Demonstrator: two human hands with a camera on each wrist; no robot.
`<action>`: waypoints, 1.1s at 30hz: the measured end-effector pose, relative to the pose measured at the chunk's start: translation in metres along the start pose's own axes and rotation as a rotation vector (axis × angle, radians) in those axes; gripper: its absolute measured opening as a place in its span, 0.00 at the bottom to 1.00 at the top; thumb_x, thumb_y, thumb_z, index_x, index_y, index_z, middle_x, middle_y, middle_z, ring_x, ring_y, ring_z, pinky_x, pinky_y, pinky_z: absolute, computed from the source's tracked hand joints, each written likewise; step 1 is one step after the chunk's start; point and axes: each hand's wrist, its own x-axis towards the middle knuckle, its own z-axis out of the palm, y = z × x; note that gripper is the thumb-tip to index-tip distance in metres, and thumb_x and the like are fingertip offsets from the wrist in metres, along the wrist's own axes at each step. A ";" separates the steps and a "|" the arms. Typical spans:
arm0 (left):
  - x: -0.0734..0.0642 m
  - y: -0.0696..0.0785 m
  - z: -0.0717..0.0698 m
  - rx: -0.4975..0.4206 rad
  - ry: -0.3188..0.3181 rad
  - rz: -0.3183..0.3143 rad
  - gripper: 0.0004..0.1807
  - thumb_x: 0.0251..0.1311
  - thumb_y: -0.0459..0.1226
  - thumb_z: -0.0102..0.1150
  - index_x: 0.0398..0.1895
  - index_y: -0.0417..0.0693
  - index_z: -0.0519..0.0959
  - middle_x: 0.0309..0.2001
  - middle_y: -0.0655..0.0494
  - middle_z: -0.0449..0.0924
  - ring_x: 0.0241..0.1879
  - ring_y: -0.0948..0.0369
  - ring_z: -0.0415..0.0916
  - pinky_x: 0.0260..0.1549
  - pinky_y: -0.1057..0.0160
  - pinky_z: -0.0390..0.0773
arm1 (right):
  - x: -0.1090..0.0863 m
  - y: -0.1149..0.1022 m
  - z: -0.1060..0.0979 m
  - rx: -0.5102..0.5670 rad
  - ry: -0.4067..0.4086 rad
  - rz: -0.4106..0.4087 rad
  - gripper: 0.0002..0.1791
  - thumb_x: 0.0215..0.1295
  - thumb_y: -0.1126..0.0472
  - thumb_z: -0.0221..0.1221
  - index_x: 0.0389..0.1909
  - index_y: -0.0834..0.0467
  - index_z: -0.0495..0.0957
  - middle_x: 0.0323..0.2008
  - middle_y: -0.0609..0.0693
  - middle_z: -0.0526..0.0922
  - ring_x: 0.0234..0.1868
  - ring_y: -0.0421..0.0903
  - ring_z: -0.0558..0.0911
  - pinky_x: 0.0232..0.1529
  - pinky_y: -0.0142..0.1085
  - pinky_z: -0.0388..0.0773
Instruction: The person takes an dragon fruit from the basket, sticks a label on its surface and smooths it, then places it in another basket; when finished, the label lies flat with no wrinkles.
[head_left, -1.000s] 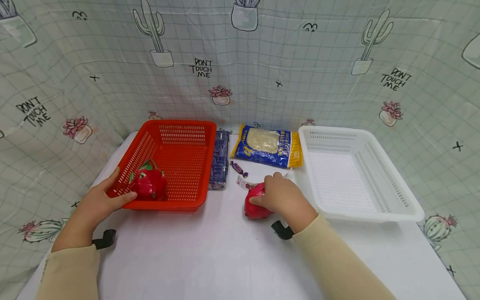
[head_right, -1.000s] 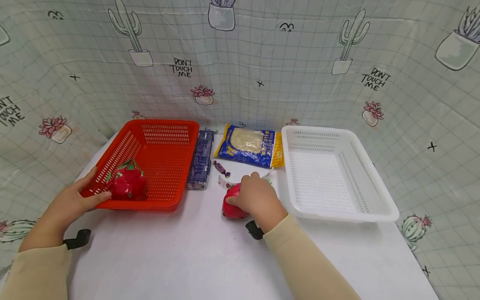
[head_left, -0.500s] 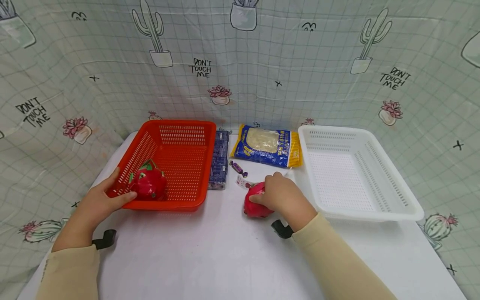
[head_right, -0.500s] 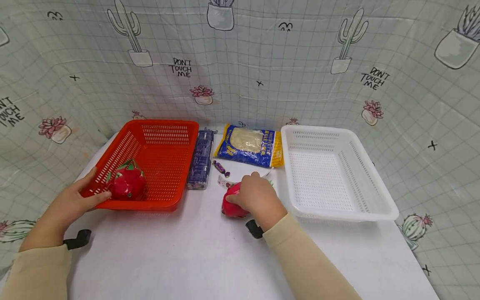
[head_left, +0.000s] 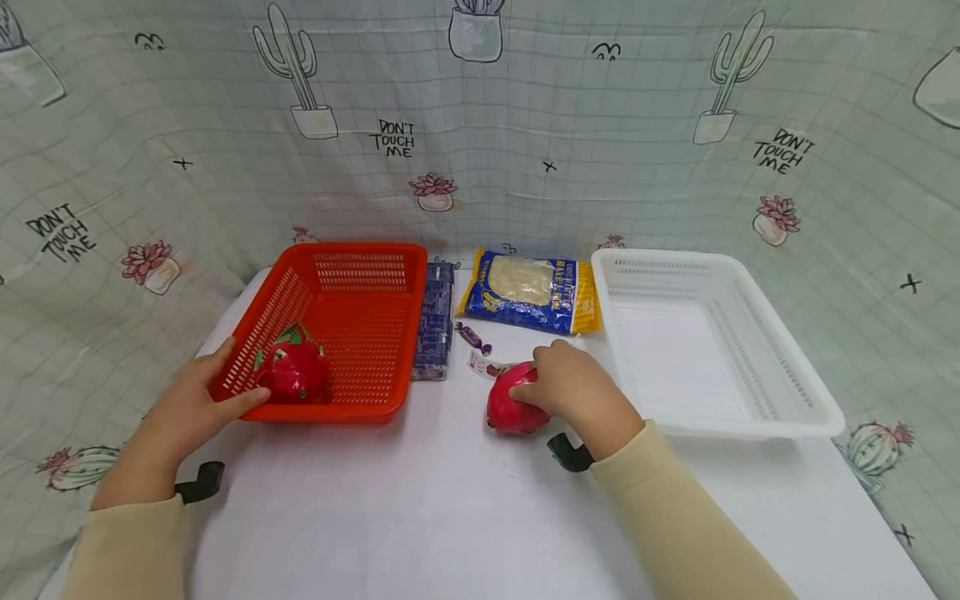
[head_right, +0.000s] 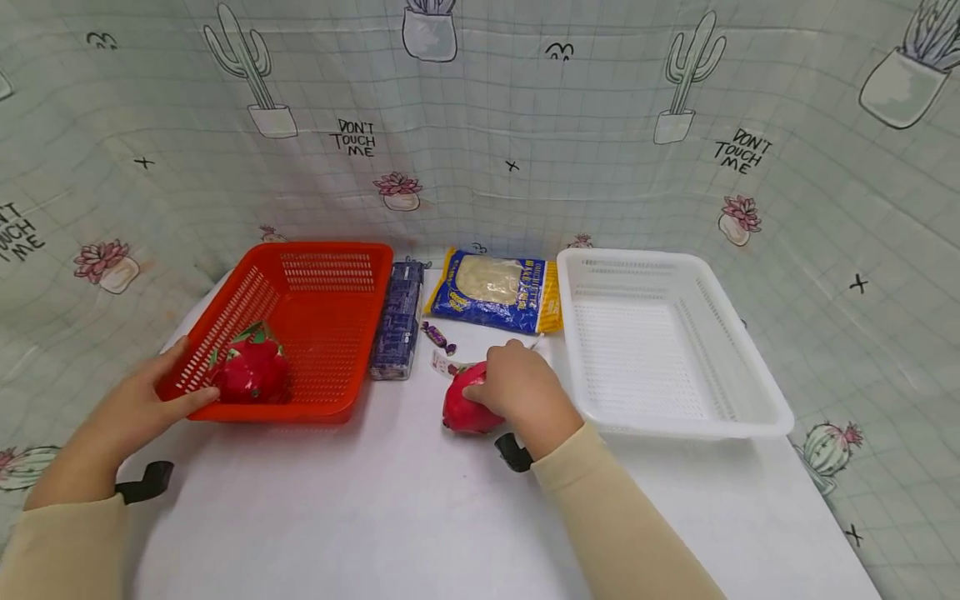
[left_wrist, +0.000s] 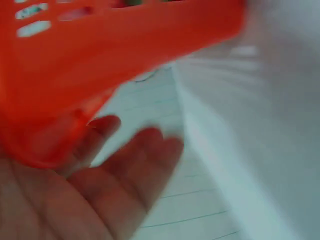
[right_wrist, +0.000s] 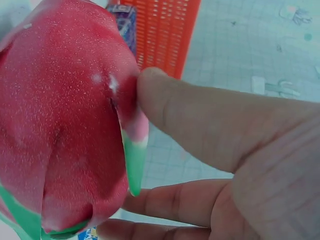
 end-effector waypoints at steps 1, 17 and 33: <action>-0.001 0.003 -0.001 0.037 0.022 0.015 0.61 0.69 0.62 0.63 0.87 0.43 0.38 0.77 0.16 0.47 0.69 0.23 0.54 0.55 0.24 0.79 | -0.001 0.000 -0.001 0.003 0.001 -0.004 0.36 0.65 0.43 0.72 0.64 0.65 0.79 0.53 0.61 0.83 0.50 0.55 0.82 0.49 0.48 0.89; 0.029 0.199 -0.002 0.017 0.080 0.567 0.30 0.70 0.42 0.70 0.75 0.54 0.76 0.69 0.50 0.80 0.68 0.50 0.78 0.68 0.42 0.79 | -0.036 0.027 -0.027 0.024 0.183 -0.050 0.36 0.72 0.46 0.66 0.75 0.59 0.73 0.69 0.66 0.76 0.68 0.67 0.77 0.64 0.63 0.81; 0.129 0.319 0.115 0.232 -0.649 0.668 0.22 0.78 0.43 0.57 0.72 0.56 0.80 0.65 0.51 0.84 0.63 0.54 0.81 0.61 0.56 0.84 | -0.053 0.021 -0.010 -0.042 0.097 -0.092 0.25 0.70 0.48 0.69 0.61 0.59 0.84 0.56 0.60 0.85 0.54 0.59 0.86 0.52 0.54 0.88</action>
